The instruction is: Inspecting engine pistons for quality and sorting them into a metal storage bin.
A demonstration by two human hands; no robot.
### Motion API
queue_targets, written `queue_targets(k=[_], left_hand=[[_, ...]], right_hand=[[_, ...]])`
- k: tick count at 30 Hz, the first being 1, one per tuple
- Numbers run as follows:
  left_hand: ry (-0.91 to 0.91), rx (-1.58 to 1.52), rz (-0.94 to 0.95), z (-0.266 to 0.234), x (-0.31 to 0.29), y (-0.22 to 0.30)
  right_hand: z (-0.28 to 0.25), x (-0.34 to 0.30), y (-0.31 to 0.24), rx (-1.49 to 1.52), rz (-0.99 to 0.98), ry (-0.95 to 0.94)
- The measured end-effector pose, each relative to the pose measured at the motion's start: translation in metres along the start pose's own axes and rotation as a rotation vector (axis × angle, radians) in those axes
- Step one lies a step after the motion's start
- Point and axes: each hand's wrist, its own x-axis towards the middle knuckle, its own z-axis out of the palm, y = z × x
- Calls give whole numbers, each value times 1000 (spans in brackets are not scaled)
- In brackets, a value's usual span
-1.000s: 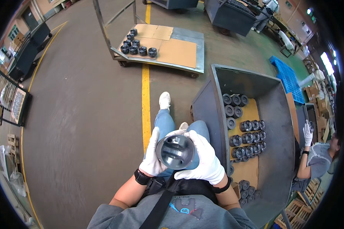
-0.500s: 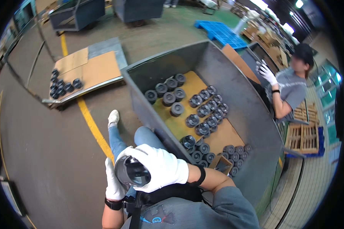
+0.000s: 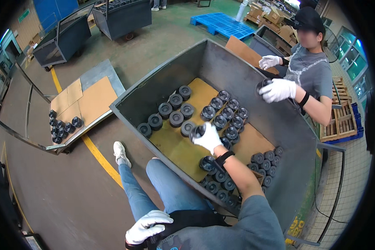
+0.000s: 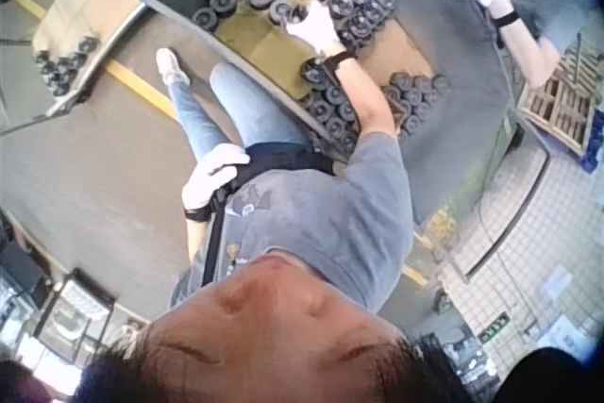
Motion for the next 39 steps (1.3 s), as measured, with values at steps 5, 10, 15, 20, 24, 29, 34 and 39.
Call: queue_targets(k=[5, 10, 15, 20, 24, 29, 34, 39], left_hand=[[90, -36, -47, 2, 8, 7], [231, 8, -283, 7, 20, 28], [235, -42, -324, -4, 28, 21], [258, -81, -356, -10, 39, 24], [319, -54, -331, -6, 32, 22], [343, -195, -360, 1, 33, 39], [346, -159, -309, 7, 23, 33], [558, 367, -205, 4, 36, 57]], right_hand=[[99, -4, 58, -95, 179, -220], [129, -6, 91, -242, 282, -252], [112, -6, 55, -439, -34, -93], [121, 62, 30, -529, -216, -62], [164, 97, 34, -660, -282, -37], [133, 87, 25, -609, -326, -164], [68, 44, 22, 709, 65, -388], [-64, -34, -71, 1057, -199, -371]])
